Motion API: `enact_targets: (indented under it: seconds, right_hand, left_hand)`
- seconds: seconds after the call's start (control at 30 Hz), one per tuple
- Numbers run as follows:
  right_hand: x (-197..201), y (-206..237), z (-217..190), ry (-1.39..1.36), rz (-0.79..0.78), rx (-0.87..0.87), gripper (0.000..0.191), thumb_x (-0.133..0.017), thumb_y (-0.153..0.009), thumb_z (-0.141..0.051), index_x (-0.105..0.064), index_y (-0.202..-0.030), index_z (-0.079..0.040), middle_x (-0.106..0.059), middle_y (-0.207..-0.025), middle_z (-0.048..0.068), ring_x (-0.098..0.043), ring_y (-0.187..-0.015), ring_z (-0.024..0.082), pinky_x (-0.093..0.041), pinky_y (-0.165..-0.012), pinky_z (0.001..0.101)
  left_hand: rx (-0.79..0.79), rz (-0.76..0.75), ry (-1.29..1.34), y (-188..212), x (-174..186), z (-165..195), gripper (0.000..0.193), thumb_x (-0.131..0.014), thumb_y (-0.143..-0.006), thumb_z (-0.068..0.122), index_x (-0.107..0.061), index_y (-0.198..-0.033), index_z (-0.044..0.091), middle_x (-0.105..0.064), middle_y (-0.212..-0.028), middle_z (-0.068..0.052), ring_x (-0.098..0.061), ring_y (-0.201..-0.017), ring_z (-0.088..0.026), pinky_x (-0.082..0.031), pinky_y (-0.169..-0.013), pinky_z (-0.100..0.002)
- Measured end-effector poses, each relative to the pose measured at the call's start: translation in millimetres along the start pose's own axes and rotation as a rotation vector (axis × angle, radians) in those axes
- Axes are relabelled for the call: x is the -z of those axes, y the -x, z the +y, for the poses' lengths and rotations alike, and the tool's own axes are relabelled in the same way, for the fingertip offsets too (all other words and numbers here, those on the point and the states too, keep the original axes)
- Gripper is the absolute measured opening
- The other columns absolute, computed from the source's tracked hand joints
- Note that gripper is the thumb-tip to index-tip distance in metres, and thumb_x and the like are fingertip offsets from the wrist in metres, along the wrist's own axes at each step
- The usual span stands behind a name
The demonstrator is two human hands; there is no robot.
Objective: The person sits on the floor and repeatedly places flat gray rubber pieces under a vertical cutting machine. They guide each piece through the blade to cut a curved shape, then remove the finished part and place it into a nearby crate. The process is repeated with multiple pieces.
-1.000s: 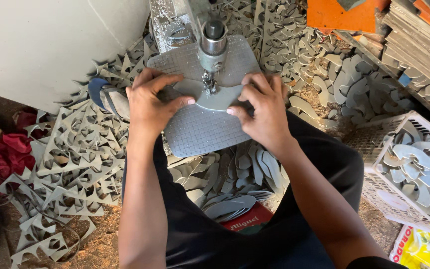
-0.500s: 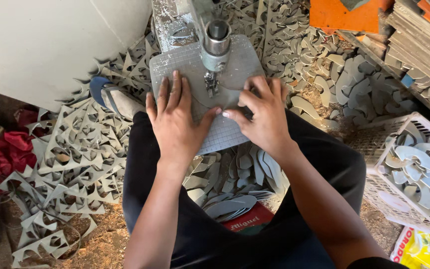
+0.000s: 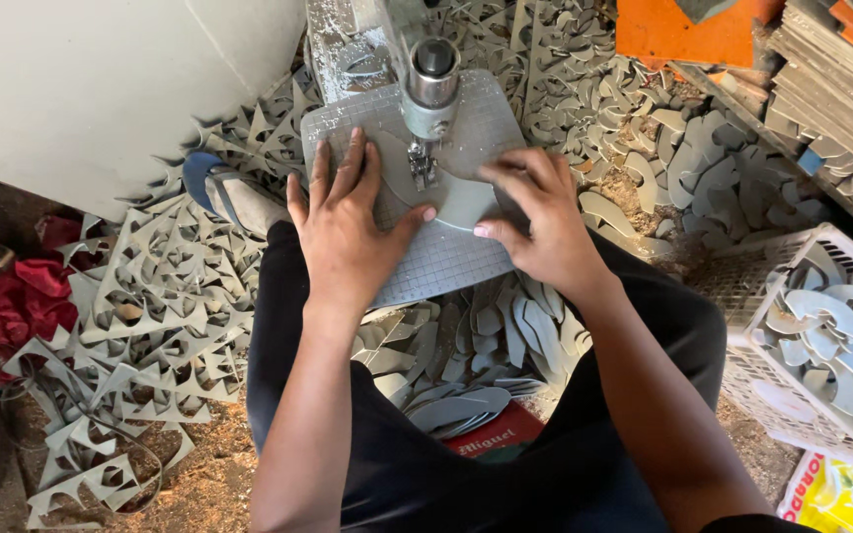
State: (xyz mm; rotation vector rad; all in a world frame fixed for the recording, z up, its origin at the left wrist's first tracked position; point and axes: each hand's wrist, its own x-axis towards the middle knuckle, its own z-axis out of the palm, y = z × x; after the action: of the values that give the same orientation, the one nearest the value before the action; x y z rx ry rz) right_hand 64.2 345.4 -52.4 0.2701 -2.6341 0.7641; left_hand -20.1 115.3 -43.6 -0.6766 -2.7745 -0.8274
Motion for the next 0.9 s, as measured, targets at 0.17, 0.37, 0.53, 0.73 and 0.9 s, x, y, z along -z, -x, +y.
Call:
enact_targets:
  seconds: [0.17,0.37,0.53,0.73,0.9]
  right_hand:
    - [0,-2,-1,0.014,0.010,0.012,0.045,-0.087,-0.082,-0.027,-0.069,-0.119,-0.008,-0.055,-0.131,0.009,-0.047,-0.124,0.034,-0.038,-0.111,0.0488]
    - [-5,0,-2,0.017,0.030,0.011,0.044,-0.086,-0.085,-0.030,-0.066,-0.114,-0.004,-0.054,-0.131,0.010,-0.046,-0.124,0.035,-0.038,-0.111,0.0507]
    - [-9,0,-8,0.125,0.024,0.017,0.049,-0.085,-0.084,-0.040,-0.064,-0.107,-0.003,-0.051,-0.130,0.012,-0.043,-0.123,0.036,-0.036,-0.108,0.0535]
    - [-11,2,-16,0.186,0.019,0.023,0.052,-0.079,-0.090,-0.048,-0.061,-0.107,-0.003,-0.052,-0.129,0.011,-0.043,-0.120,0.034,-0.034,-0.105,0.0528]
    - [-16,2,-24,0.224,0.058,0.025,0.051,-0.078,-0.092,-0.048,-0.060,-0.108,-0.003,-0.053,-0.127,0.011,-0.044,-0.120,0.035,-0.033,-0.105,0.0531]
  left_hand:
    - [-0.013,-0.012,0.003,-4,0,-2,0.093,-0.085,-0.073,0.054,-0.055,-0.146,0.003,-0.047,-0.158,-0.012,-0.031,-0.150,-0.037,-0.014,-0.119,-0.064]
    - [-0.039,-0.062,0.038,-8,3,-6,0.093,-0.083,-0.076,0.054,-0.053,-0.148,0.004,-0.043,-0.160,-0.011,-0.028,-0.152,-0.037,-0.013,-0.120,-0.064]
    - [-0.075,-0.164,0.080,-18,8,-13,0.096,-0.082,-0.076,0.055,-0.047,-0.152,0.008,-0.038,-0.163,-0.007,-0.022,-0.154,-0.036,-0.010,-0.120,-0.064]
    - [-0.107,-0.212,0.083,-25,7,-22,0.094,-0.080,-0.076,0.054,-0.045,-0.154,0.016,-0.036,-0.165,-0.002,-0.020,-0.155,-0.033,-0.008,-0.122,-0.062]
    - [-0.156,-0.207,0.065,-27,8,-25,0.090,-0.078,-0.079,0.049,-0.045,-0.156,0.016,-0.034,-0.166,-0.004,-0.020,-0.155,-0.036,-0.007,-0.121,-0.064]
